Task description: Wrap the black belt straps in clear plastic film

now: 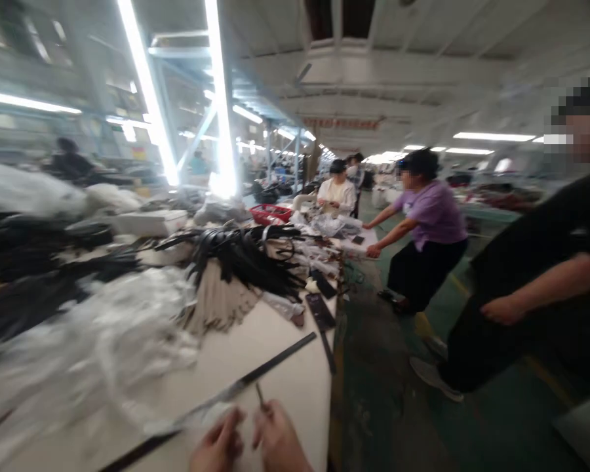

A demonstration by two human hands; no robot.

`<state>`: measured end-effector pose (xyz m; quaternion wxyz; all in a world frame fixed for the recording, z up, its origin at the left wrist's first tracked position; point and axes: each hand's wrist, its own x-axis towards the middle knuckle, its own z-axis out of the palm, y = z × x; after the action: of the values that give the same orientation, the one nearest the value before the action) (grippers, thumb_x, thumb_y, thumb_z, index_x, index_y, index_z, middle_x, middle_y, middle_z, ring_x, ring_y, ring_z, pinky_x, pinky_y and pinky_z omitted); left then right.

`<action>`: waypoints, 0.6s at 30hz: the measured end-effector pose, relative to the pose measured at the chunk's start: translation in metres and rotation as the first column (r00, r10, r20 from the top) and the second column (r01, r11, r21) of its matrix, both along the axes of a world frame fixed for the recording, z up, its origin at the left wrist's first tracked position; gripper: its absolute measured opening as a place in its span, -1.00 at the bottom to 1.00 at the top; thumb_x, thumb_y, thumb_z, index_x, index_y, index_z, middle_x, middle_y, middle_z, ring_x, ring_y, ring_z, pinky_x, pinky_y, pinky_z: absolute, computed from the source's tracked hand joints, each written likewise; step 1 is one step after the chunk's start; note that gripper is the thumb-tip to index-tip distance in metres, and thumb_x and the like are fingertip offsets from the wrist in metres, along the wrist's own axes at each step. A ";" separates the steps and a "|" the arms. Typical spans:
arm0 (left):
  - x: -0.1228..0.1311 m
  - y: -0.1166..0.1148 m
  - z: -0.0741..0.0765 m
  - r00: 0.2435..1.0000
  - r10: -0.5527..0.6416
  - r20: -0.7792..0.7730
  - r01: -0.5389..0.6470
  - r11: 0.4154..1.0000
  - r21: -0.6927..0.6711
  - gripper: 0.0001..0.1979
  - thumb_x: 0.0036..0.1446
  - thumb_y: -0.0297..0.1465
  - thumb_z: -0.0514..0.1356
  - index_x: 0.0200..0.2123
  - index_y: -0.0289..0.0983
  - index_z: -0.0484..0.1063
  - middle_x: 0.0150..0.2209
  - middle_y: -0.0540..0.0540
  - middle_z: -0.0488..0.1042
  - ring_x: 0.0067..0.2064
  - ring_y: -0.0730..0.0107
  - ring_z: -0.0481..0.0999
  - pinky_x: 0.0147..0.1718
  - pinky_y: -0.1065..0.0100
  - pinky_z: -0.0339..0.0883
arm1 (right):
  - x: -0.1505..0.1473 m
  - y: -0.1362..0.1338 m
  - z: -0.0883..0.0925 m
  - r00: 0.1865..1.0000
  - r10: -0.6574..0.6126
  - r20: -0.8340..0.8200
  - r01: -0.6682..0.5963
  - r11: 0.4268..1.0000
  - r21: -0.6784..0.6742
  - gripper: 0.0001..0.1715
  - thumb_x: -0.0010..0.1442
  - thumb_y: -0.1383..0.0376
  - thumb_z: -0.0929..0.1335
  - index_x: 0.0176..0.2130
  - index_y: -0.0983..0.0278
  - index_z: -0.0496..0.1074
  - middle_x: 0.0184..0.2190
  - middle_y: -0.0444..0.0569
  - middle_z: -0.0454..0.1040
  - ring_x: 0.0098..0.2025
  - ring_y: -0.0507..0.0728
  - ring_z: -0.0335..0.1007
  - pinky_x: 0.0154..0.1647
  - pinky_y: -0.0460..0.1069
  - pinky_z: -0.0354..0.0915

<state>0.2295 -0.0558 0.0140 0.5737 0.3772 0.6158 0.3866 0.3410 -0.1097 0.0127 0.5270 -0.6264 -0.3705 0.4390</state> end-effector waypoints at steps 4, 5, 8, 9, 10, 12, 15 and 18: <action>-0.019 0.009 -0.035 0.928 0.038 0.370 -0.044 0.999 0.006 -0.47 -0.29 -0.01 0.48 -0.47 -0.39 0.54 -0.61 -0.01 0.37 -0.56 0.51 0.29 -0.56 0.44 0.18 | -0.012 -0.008 -0.027 0.985 0.120 -0.126 -0.129 0.990 -0.064 -0.33 0.35 -0.14 0.17 -0.16 0.39 0.44 -0.54 -0.09 0.45 -0.65 -0.04 0.23 -0.64 -0.13 0.11; -0.021 0.009 -0.039 0.903 0.043 0.428 -0.053 0.999 0.011 -0.48 -0.27 -0.04 0.49 -0.46 -0.39 0.54 -0.60 -0.01 0.37 -0.56 0.54 0.27 -0.57 0.45 0.17 | -0.012 -0.008 -0.030 0.976 0.157 -0.148 -0.170 0.982 -0.079 -0.29 0.33 -0.17 0.16 -0.17 0.40 0.44 -0.59 -0.09 0.44 -0.68 -0.03 0.21 -0.66 -0.13 0.07; -0.021 0.008 -0.041 0.876 0.064 0.478 -0.071 0.997 -0.004 -0.53 -0.23 -0.10 0.50 -0.45 -0.39 0.53 -0.58 0.00 0.39 -0.57 0.56 0.28 -0.57 0.47 0.17 | -0.008 -0.010 -0.030 0.949 0.259 -0.180 -0.284 0.951 -0.126 -0.25 0.28 -0.22 0.17 -0.20 0.41 0.43 -0.65 -0.07 0.45 -0.72 -0.02 0.22 -0.67 -0.13 0.06; -0.020 0.008 -0.040 0.873 0.066 0.483 -0.070 0.997 -0.009 -0.54 -0.22 -0.11 0.50 -0.45 -0.39 0.53 -0.59 0.01 0.38 -0.57 0.55 0.28 -0.57 0.46 0.18 | -0.008 -0.010 -0.029 0.945 0.275 -0.179 -0.300 0.944 -0.134 -0.26 0.28 -0.21 0.17 -0.20 0.40 0.44 -0.66 -0.07 0.46 -0.72 -0.02 0.21 -0.68 -0.13 0.04; -0.019 0.007 -0.038 0.871 0.066 0.486 -0.069 0.998 -0.013 -0.55 -0.22 -0.11 0.50 -0.46 -0.38 0.52 -0.60 0.02 0.37 -0.58 0.55 0.28 -0.57 0.46 0.18 | -0.008 -0.010 -0.028 0.943 0.283 -0.173 -0.308 0.942 -0.136 -0.26 0.28 -0.21 0.17 -0.20 0.40 0.44 -0.66 -0.06 0.46 -0.73 -0.02 0.20 -0.68 -0.14 0.03; -0.018 0.008 -0.037 0.871 0.064 0.487 -0.064 0.998 -0.016 -0.55 -0.20 -0.11 0.49 -0.46 -0.37 0.50 -0.63 0.03 0.35 -0.59 0.54 0.28 -0.57 0.46 0.18 | -0.010 -0.010 -0.027 0.943 0.293 -0.154 -0.315 0.939 -0.139 -0.28 0.29 -0.18 0.17 -0.19 0.40 0.44 -0.67 -0.07 0.46 -0.74 -0.02 0.19 -0.69 -0.14 0.00; -0.018 0.010 -0.036 0.882 0.052 0.469 -0.056 0.998 -0.005 -0.54 -0.18 -0.09 0.48 -0.47 -0.37 0.48 -0.63 0.03 0.35 -0.59 0.54 0.28 -0.57 0.46 0.17 | -0.013 -0.008 -0.029 0.943 0.308 -0.128 -0.326 0.933 -0.155 -0.33 0.32 -0.12 0.16 -0.17 0.41 0.44 -0.68 -0.08 0.46 -0.75 -0.02 0.17 -0.70 -0.14 -0.02; -0.020 0.010 -0.035 0.901 -0.003 0.433 -0.004 1.000 0.014 -0.54 -0.16 -0.06 0.46 -0.50 -0.35 0.47 -0.64 0.03 0.35 -0.59 0.53 0.27 -0.57 0.46 0.16 | -0.013 -0.007 -0.029 0.943 0.311 -0.116 -0.327 0.929 -0.172 -0.41 0.34 -0.04 0.16 -0.19 0.40 0.44 -0.69 -0.09 0.45 -0.77 -0.03 0.15 -0.72 -0.15 -0.03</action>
<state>0.2095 -0.0459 -0.0212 0.6933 0.2860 0.4700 0.4654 0.3279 -0.1171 -0.0166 0.4022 -0.5854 -0.4006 0.5788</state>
